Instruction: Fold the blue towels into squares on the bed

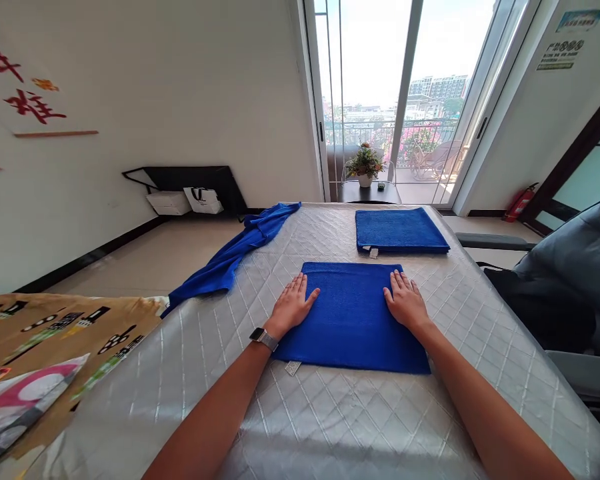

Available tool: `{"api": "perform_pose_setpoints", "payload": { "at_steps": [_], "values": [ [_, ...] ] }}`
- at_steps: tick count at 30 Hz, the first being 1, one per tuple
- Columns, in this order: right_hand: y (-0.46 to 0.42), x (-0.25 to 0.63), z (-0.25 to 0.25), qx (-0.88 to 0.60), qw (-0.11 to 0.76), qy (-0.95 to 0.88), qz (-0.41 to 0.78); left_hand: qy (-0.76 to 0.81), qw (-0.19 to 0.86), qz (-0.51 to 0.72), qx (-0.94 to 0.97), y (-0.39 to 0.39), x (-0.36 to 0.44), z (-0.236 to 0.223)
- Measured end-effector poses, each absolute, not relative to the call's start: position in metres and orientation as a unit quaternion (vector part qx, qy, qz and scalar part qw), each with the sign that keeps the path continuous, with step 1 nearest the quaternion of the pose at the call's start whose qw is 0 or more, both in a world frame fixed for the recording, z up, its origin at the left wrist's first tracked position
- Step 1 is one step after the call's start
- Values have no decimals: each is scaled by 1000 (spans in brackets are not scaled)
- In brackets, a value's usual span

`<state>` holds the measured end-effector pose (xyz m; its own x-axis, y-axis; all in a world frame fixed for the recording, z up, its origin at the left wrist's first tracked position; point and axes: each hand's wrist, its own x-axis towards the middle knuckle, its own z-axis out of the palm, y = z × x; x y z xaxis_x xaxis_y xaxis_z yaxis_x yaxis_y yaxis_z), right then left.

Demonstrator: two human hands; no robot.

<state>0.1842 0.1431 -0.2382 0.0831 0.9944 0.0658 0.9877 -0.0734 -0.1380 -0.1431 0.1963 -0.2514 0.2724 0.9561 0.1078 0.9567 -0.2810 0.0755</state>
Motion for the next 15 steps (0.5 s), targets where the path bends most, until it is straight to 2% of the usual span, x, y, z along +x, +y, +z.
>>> {"api": "perform_pose_setpoints", "payload": {
  "at_steps": [15],
  "values": [
    [183, 200, -234, -739, 68, -668, 58, -610, 4, -57, -790, 190, -140, -244]
  ]
}}
